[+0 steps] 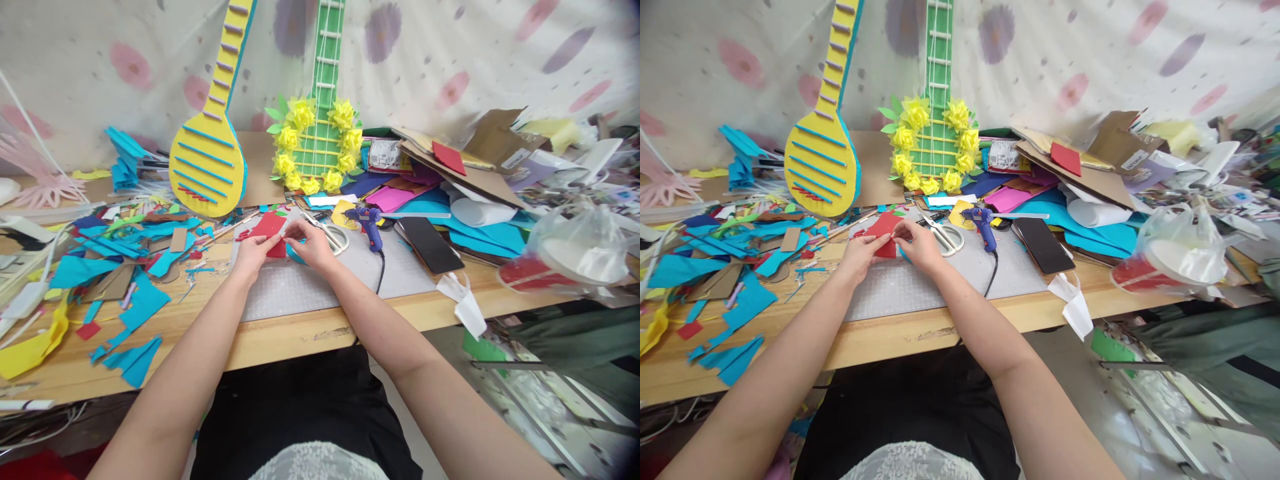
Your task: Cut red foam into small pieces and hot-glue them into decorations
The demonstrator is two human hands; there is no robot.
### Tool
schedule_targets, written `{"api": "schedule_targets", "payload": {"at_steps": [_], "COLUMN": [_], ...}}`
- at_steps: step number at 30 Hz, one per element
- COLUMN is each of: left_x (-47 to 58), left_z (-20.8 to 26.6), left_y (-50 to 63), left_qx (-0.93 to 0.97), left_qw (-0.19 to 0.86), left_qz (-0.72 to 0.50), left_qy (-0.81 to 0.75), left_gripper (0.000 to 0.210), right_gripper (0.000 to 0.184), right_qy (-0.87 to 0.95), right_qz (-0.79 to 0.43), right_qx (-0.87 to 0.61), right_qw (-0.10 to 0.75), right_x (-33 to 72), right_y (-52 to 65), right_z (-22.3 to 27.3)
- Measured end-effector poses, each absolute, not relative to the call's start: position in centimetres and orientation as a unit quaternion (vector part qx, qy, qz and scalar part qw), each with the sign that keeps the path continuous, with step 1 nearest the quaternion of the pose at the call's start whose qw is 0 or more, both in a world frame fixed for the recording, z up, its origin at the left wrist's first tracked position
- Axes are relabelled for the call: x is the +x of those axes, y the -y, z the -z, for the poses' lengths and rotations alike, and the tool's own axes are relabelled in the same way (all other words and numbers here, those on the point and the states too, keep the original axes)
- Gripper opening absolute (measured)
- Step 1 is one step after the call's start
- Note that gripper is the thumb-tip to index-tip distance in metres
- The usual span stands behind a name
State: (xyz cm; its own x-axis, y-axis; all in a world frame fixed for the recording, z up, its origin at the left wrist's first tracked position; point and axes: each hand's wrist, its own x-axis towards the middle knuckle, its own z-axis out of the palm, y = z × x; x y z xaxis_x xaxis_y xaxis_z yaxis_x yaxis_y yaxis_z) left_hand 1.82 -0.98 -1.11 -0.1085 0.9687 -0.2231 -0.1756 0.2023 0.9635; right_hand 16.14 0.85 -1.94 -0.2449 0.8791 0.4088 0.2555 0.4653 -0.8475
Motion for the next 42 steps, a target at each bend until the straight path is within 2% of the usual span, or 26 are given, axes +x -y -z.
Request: {"api": "schedule_targets", "payload": {"at_steps": [9, 15, 22, 29, 33, 36, 38, 42], "left_x": [1.8, 1.9, 1.5, 0.8, 0.4, 0.2, 0.3, 0.8], "left_z": [1.8, 1.8, 1.3, 0.1, -0.4, -0.3, 0.1, 0.8], "left_y": [0.7, 0.8, 0.8, 1.5, 1.7, 1.7, 1.4, 0.7], "left_qx": [0.402, 0.422, 0.41, 0.49, 0.552, 0.573, 0.547, 0.387], "left_qw": [0.513, 0.49, 0.523, 0.571, 0.558, 0.55, 0.55, 0.582], "left_qz": [-0.532, -0.532, -0.481, -0.377, -0.321, -0.318, -0.369, -0.51], "left_qy": [-0.54, -0.547, -0.572, -0.54, -0.53, -0.517, -0.511, -0.502], "left_gripper": [0.041, 0.037, 0.039, 0.026, 0.019, 0.017, 0.018, 0.018], "right_gripper": [0.018, 0.018, 0.019, 0.016, 0.018, 0.022, 0.027, 0.04], "right_qy": [0.668, 0.656, 0.691, 0.779, 0.805, 0.804, 0.783, 0.65], "right_qz": [-0.418, -0.415, -0.409, -0.429, -0.456, -0.469, -0.489, -0.569], "right_qx": [-0.391, -0.416, -0.381, -0.324, -0.304, -0.312, -0.313, -0.336], "right_qw": [0.475, 0.473, 0.458, 0.322, 0.227, 0.19, 0.223, 0.376], "right_x": [15.9, 15.9, 16.4, 18.0, 18.3, 18.0, 17.8, 16.9], "right_y": [-1.5, -1.5, -1.4, -1.6, -2.0, -2.4, -2.7, -3.0], "right_z": [2.5, 2.7, 2.2, -0.1, -1.8, -2.6, -2.7, -1.7]}}
